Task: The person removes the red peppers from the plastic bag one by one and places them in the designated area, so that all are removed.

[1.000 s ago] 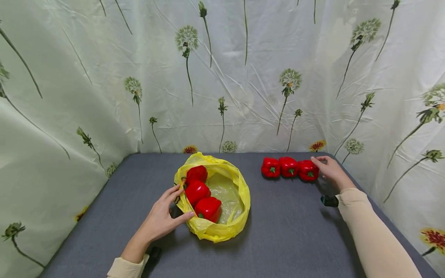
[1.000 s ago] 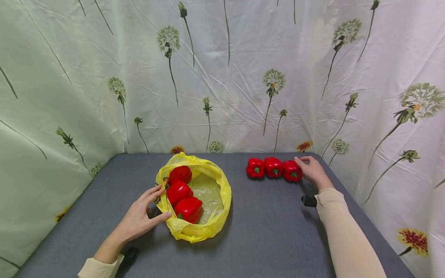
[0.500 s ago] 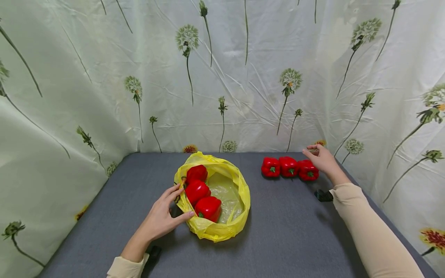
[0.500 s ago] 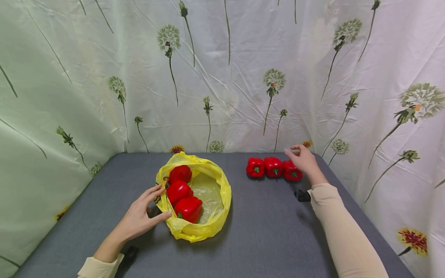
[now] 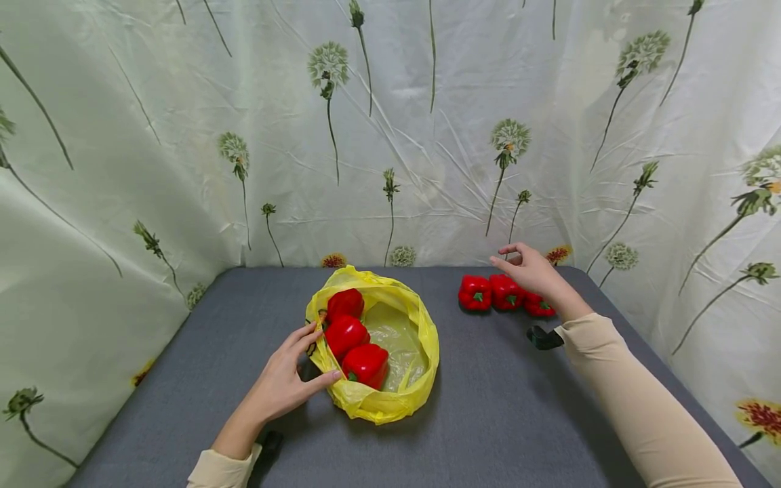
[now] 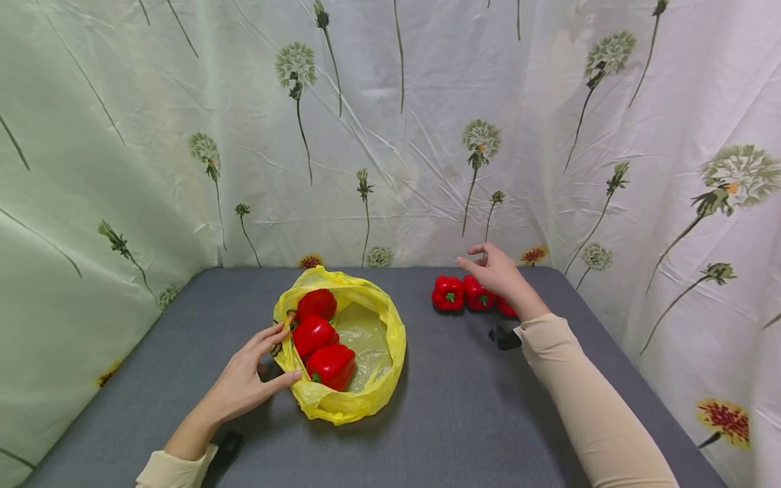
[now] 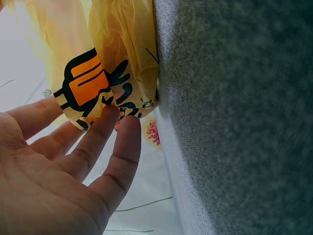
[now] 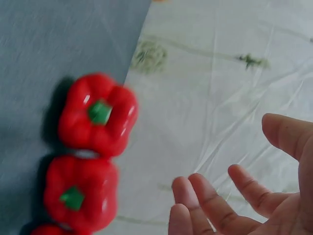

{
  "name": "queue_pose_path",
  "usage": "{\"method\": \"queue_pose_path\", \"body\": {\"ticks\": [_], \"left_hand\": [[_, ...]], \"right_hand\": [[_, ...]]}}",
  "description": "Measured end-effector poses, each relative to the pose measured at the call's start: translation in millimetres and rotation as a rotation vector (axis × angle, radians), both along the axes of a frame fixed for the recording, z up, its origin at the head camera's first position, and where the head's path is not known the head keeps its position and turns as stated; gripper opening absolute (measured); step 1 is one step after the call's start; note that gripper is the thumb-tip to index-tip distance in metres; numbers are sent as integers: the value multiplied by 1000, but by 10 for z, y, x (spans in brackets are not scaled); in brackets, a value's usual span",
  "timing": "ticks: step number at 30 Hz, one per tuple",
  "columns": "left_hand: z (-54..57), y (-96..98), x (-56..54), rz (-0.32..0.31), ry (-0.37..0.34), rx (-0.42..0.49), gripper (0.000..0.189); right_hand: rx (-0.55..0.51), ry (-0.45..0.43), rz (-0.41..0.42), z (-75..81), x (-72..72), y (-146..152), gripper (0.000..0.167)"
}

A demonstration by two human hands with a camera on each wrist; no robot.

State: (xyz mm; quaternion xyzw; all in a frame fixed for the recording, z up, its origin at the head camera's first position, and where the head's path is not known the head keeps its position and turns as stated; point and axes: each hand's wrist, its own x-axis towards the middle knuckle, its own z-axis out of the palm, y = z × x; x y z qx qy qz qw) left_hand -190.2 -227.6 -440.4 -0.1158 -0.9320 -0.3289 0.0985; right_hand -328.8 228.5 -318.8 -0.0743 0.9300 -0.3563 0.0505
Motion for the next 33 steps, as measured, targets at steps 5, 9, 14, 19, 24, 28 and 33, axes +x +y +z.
{"method": "queue_pose_path", "body": {"ticks": [5, 9, 14, 19, 24, 28, 33], "left_hand": [[5, 2, 1, -2, 3, -7, 88], [10, 6, 0, -2, 3, -6, 88], [20, 6, 2, -4, 1, -7, 88], [26, 9, 9, -4, -1, -9, 88], [16, 8, 12, -1, -11, -15, 89], [24, 9, 4, 1, -27, -10, 90], [27, 4, -5, 4, -45, -10, 90]], "right_hand": [[36, -48, 49, 108, 86, -240, 69], [60, -58, 94, 154, 146, -417, 70], [80, -43, 161, 137, 184, -613, 65], [117, -15, 226, 74, 204, -829, 60], [122, -48, 298, 24, 247, -1051, 58], [123, -77, 358, 22, 284, -1197, 59], [164, -91, 440, -13, 309, -1379, 61]]}}
